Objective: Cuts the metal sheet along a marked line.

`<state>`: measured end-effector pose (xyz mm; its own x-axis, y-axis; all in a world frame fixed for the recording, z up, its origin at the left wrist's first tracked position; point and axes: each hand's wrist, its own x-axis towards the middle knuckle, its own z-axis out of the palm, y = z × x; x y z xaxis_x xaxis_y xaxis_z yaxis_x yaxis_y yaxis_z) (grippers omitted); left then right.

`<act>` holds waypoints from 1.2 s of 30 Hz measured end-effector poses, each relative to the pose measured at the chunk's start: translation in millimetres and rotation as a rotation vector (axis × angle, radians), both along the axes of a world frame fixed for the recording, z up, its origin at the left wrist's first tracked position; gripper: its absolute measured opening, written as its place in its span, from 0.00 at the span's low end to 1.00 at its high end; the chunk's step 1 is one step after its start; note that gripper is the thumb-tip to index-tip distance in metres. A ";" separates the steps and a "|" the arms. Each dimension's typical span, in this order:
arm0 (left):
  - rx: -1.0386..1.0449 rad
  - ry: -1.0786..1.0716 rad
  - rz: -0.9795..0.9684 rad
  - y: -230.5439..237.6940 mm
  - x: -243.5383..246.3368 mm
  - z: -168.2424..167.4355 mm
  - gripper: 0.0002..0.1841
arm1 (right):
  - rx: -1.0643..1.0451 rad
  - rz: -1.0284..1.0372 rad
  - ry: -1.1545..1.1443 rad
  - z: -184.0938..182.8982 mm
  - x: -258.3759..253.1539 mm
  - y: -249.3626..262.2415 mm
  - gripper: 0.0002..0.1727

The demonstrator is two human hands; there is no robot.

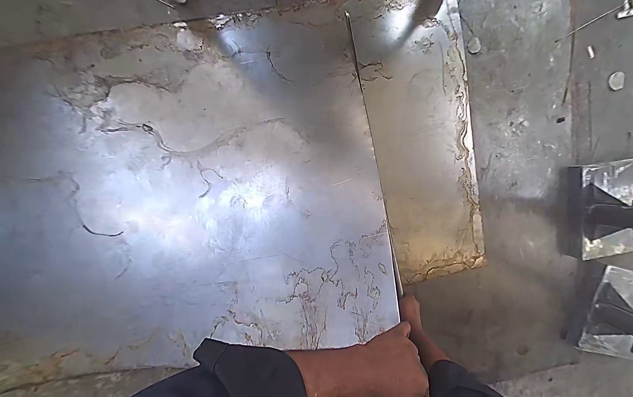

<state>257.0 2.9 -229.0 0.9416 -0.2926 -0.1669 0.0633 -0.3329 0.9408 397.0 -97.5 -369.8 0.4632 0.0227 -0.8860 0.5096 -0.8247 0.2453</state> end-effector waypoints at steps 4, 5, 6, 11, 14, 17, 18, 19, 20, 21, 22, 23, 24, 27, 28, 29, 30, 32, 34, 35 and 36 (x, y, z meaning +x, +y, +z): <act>-0.002 -0.025 0.032 -0.5 -0.3 -2.8 0.16 | 0.016 0.005 -0.019 -7.9 2.7 2.0 0.19; -0.009 -0.028 0.042 -2.5 -1.6 -3.7 0.16 | 0.021 0.007 -0.022 -10.9 2.6 -0.5 0.19; -0.014 -0.020 0.045 -3.7 -4.5 -5.7 0.16 | 0.038 0.007 -0.019 -16.2 -0.2 -2.9 0.19; -0.015 -0.023 0.044 -7.8 -0.3 -9.6 0.16 | 0.079 0.007 -0.019 -19.1 5.6 -8.2 0.19; -0.026 -0.019 0.053 -3.6 -2.1 -6.3 0.18 | 0.181 -0.019 0.012 -25.5 7.7 -14.7 0.19; -0.020 -0.038 0.072 -7.3 -0.9 -7.4 0.19 | 0.167 0.004 -0.013 -34.8 10.1 -19.4 0.19; -0.014 -0.044 0.090 -6.1 -3.2 -11.3 0.20 | 0.151 0.002 0.016 -35.2 7.3 -9.4 0.19; -0.017 -0.058 0.116 -5.8 -4.8 -13.9 0.20 | 0.113 -0.019 0.068 -25.2 5.7 6.2 0.19; -0.024 -0.055 0.126 -6.6 -10.5 -14.0 0.20 | 0.050 -0.044 0.154 -13.1 -2.3 17.7 0.21; -0.017 -0.054 0.132 -5.0 -15.0 -18.1 0.19 | 0.086 -0.040 0.172 -19.7 -9.4 16.4 0.22; -0.024 -0.068 0.132 -12.1 -12.7 -15.8 0.18 | 0.160 0.004 0.084 -30.7 -6.9 -12.7 0.21; -0.046 -0.077 0.113 -21.1 -7.7 -7.1 0.18 | 0.153 0.025 0.027 -28.8 2.2 -39.9 0.22; -0.029 -0.084 0.116 -17.5 -3.5 -5.2 0.18 | 0.133 0.029 0.019 -31.1 13.5 -35.0 0.24; 0.011 -0.055 0.122 1.3 -9.7 1.3 0.18 | 0.145 0.025 0.010 -24.2 27.6 -6.7 0.24; -0.010 -0.035 0.101 -0.6 -12.2 11.5 0.17 | 0.135 0.022 -0.003 -7.9 29.1 -11.3 0.24; -0.032 -0.022 0.076 -3.0 -11.3 22.0 0.16 | 0.123 0.018 -0.014 10.7 32.2 -12.2 0.25; -0.035 -0.021 0.057 -1.6 -9.0 29.3 0.16 | 0.132 0.017 -0.026 22.8 35.9 -4.5 0.25; -0.004 -0.021 0.055 12.8 -10.3 32.1 0.17 | 0.186 0.038 -0.029 15.6 37.8 29.6 0.27; -0.028 -0.016 0.058 14.3 -14.4 39.4 0.18 | 0.163 0.059 -0.024 10.1 34.4 30.8 0.28; -0.034 -0.009 0.057 14.6 -15.7 40.0 0.18 | 0.152 0.063 -0.023 8.0 30.5 30.2 0.27; -0.033 -0.004 0.051 15.7 -14.7 37.3 0.18 | 0.136 0.067 -0.020 7.2 27.2 33.1 0.28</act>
